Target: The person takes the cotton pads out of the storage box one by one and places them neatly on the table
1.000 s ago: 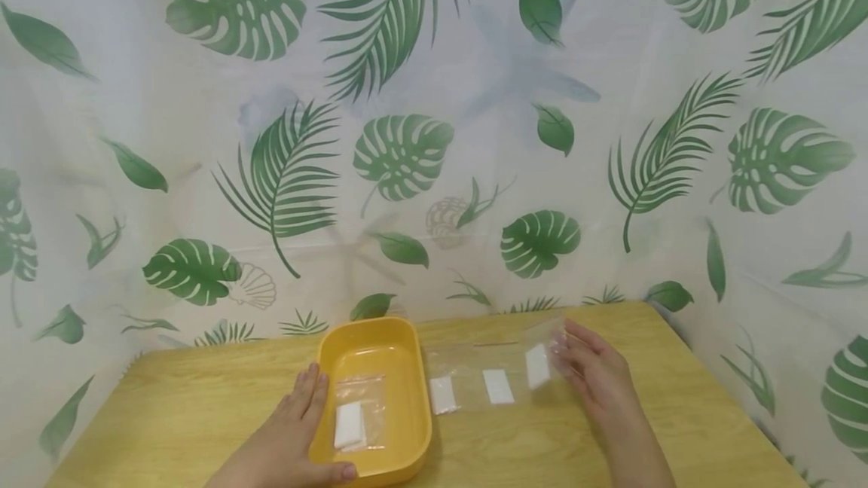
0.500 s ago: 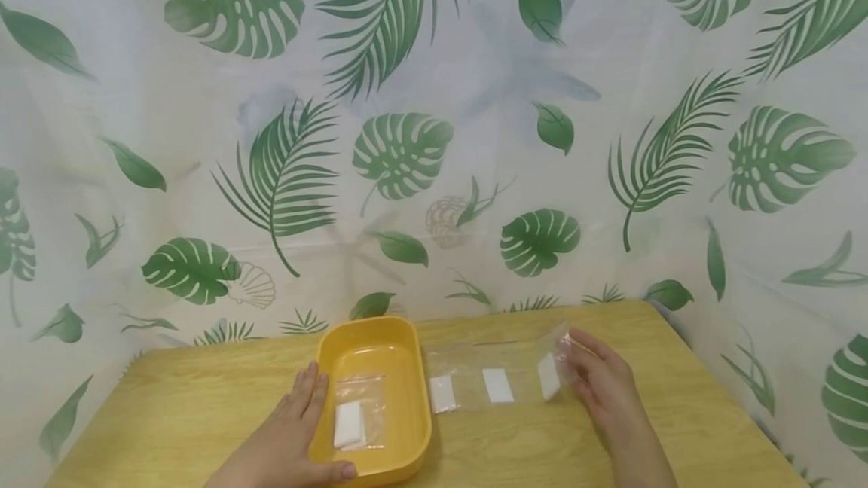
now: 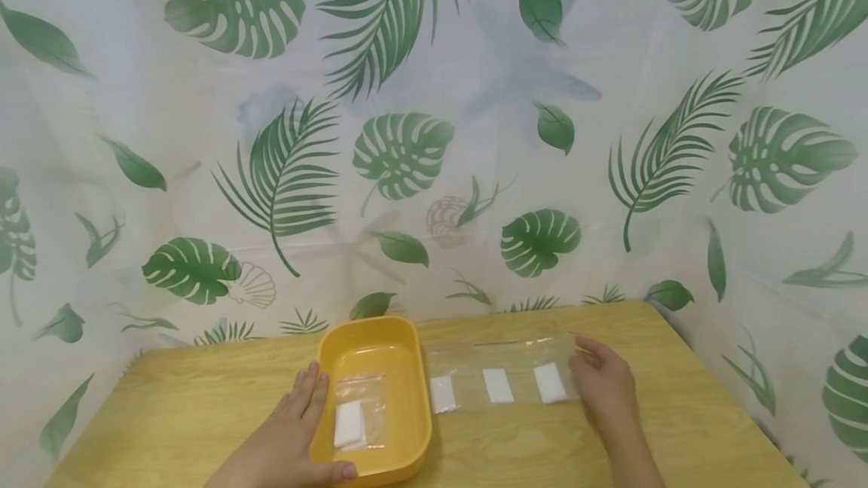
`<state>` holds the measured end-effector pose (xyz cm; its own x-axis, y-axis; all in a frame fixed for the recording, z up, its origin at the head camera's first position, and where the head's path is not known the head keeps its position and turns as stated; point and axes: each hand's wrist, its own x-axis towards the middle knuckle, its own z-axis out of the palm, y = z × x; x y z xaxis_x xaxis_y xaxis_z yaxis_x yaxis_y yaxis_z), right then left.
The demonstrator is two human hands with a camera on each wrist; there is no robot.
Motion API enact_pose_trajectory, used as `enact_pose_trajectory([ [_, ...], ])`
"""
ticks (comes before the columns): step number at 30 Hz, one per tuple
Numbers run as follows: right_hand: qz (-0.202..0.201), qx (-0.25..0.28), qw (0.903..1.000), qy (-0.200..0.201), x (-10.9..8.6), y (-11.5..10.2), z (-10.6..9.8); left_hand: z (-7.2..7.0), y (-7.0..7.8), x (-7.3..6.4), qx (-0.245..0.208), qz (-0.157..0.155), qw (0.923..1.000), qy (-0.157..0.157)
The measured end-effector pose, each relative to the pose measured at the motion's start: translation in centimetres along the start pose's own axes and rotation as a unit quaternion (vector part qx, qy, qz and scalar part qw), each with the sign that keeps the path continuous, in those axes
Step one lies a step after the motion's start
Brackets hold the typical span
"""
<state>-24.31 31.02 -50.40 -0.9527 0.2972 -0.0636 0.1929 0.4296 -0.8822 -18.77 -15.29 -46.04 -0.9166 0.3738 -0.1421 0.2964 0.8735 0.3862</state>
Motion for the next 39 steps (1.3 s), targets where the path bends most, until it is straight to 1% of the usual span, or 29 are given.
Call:
enact_pose_trajectory([
  [1,-0.018,-0.045,0.9988,0.008,-0.2,-0.1,0.0,0.0,0.0,0.0,0.0,-0.001,1.0,-0.001],
  [2,-0.03,-0.079,0.9964,0.01,-0.4,-0.3,-0.1,0.0,0.0,0.0,0.0,-0.002,1.0,-0.001],
  [3,-0.037,-0.104,0.9939,0.011,-0.6,-0.6,-0.1,0.0,0.1,-0.1,0.0,-0.003,1.0,-0.001],
  [4,-0.04,-0.118,0.9922,0.005,-0.8,-0.8,-0.2,0.0,0.1,-0.1,0.0,-0.003,1.0,-0.001],
  [7,-0.037,-0.136,0.9901,-0.007,-1.3,-1.6,-0.3,-0.1,0.0,-0.1,0.001,0.001,1.0,0.001],
  [10,-0.051,-0.136,0.9894,0.003,-1.6,-2.2,0.0,0.0,-0.1,-0.1,-0.001,0.009,1.0,0.004],
  [13,-0.079,-0.113,0.9904,0.014,-1.9,-3.2,0.7,0.2,-0.2,-0.1,0.0,0.007,0.9999,0.009],
  [16,-0.108,-0.066,0.9919,0.01,-2.5,-4.6,1.9,0.3,-0.4,-0.2,0.004,-0.002,0.9999,0.01],
  [19,-0.131,-0.01,0.9912,-0.017,-3.3,-6.3,3.2,0.2,-0.4,-0.3,0.007,-0.005,0.9999,0.011],
  [22,-0.132,0.072,0.9867,-0.062,-4.1,-8.1,4.4,0.1,-0.2,-0.4,0.0,0.0,1.0,0.01],
  [23,-0.128,0.102,0.9831,-0.082,-4.4,-8.6,4.8,0.1,-0.1,-0.4,-0.002,0.0,0.9999,0.01],
  [25,-0.122,0.154,0.9729,-0.122,-4.8,-9.8,5.8,0.1,0.1,-0.4,-0.004,-0.002,0.9999,0.009],
  [27,-0.113,0.191,0.9634,-0.15,-5.3,-10.9,6.8,0.0,0.3,-0.4,-0.006,-0.005,0.9999,0.008],
  [29,-0.112,0.221,0.9532,-0.173,-5.6,-12.1,7.8,0.0,0.4,-0.3,-0.008,-0.008,0.9999,0.006],
  [31,-0.111,0.245,0.945,-0.186,-5.9,-13.1,8.6,-0.1,0.4,-0.3,-0.012,-0.007,0.9999,0.004],
  [35,-0.092,0.302,0.9257,-0.208,-6.2,-14.7,9.9,-0.1,0.6,-0.4,-0.021,-0.009,0.9997,0.001],
  [39,-0.059,0.37,0.8994,-0.225,-6.4,-15.5,11.1,-0.2,0.6,-0.4,-0.018,-0.01,0.9998,0.005],
])
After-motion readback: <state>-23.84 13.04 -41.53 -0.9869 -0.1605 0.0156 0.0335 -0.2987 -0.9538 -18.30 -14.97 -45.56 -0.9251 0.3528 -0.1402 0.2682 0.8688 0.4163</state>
